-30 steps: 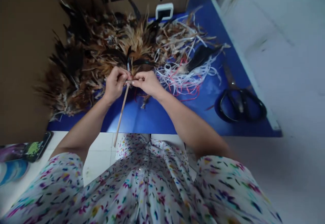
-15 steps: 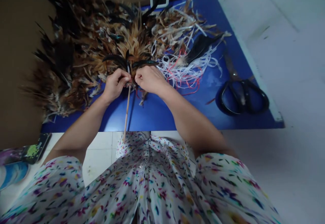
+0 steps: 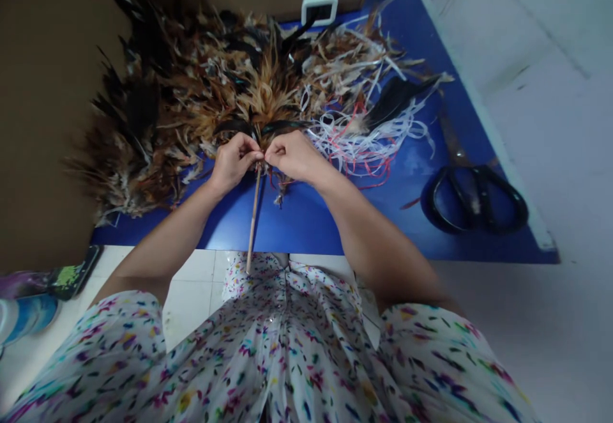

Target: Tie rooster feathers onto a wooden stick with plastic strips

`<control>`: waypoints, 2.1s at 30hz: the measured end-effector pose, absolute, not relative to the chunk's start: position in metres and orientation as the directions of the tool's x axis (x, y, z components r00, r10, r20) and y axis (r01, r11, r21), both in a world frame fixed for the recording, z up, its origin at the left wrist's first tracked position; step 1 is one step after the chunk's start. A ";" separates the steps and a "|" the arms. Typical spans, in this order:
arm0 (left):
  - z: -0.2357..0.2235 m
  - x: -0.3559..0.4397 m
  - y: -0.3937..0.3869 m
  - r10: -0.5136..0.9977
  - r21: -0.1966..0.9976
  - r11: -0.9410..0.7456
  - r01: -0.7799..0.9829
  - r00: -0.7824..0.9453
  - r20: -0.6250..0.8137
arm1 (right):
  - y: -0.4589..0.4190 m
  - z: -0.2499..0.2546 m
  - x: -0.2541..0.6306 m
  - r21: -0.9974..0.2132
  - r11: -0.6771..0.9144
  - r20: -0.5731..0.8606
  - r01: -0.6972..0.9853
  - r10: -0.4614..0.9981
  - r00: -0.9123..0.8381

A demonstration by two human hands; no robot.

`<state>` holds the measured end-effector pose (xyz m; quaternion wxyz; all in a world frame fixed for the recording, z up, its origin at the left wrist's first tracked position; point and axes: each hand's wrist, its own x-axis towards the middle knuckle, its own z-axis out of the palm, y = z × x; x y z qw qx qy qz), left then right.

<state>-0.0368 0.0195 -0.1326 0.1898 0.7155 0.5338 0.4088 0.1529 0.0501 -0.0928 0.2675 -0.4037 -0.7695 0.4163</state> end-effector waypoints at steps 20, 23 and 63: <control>-0.125 -0.034 0.017 0.890 0.596 -0.421 0.684 0.185 0.417 | 0.050 -0.095 0.155 -0.846 0.308 0.072 0.435 0.875 -0.479; -0.121 -0.033 0.016 0.877 0.536 -0.441 0.720 0.220 0.427 | 0.049 -0.095 0.155 -0.848 0.325 0.096 0.418 0.871 -0.481; -0.129 -0.040 0.013 0.852 0.545 -0.476 0.690 0.209 0.480 | 0.054 -0.098 0.153 -0.861 0.385 0.140 0.333 0.808 -0.572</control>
